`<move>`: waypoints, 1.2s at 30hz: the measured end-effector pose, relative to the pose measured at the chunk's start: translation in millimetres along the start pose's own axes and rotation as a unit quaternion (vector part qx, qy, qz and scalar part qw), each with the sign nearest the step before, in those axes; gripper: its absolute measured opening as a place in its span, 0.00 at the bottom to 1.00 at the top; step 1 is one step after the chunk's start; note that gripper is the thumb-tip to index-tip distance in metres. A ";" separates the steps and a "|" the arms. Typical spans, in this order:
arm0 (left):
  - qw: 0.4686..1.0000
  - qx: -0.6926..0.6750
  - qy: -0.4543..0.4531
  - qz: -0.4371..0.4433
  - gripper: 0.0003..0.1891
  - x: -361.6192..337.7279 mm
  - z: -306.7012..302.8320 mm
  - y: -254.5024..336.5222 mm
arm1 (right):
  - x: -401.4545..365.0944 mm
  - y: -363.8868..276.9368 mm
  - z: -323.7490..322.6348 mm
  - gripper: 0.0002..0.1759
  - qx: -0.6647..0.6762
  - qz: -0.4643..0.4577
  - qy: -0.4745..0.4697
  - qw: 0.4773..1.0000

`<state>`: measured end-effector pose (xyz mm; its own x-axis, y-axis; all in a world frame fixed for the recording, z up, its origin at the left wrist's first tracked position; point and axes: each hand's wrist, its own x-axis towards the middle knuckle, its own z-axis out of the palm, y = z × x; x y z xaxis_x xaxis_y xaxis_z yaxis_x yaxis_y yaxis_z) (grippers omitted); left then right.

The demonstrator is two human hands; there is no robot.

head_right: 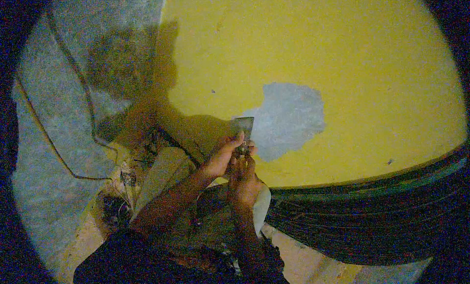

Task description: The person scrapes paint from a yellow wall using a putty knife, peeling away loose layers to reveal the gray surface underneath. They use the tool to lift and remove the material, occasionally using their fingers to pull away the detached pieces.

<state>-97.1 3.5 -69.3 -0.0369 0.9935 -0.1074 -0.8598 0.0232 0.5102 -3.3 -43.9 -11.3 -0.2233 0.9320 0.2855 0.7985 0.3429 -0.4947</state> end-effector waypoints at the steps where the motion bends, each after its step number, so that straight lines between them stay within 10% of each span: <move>1: 1.000 0.000 0.000 0.000 0.23 0.8 -1.3 1.9 | 0.3 1.6 0.1 0.13 0.000 0.000 0.000 1.000; 6: 0.993 -0.109 -0.030 0.021 0.19 3.2 4.5 5.3 | 8.0 14.2 2.7 0.13 0.018 -0.117 0.027 0.993; 28: 0.998 -0.040 -0.028 -0.047 0.16 27.1 -10.1 18.9 | 13.3 -1.9 24.4 0.16 0.000 -0.092 0.050 0.995; 36: 0.989 0.051 0.125 0.054 0.15 19.8 5.7 70.5 | 36.7 -28.5 57.2 0.20 0.207 -0.042 0.049 0.976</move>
<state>-155.5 25.4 -30.6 -0.2608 0.9328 -0.2489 -0.7881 -0.0568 0.6129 -66.2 -12.8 -33.7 -0.2086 0.8895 0.4065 0.4812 0.4552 -0.7491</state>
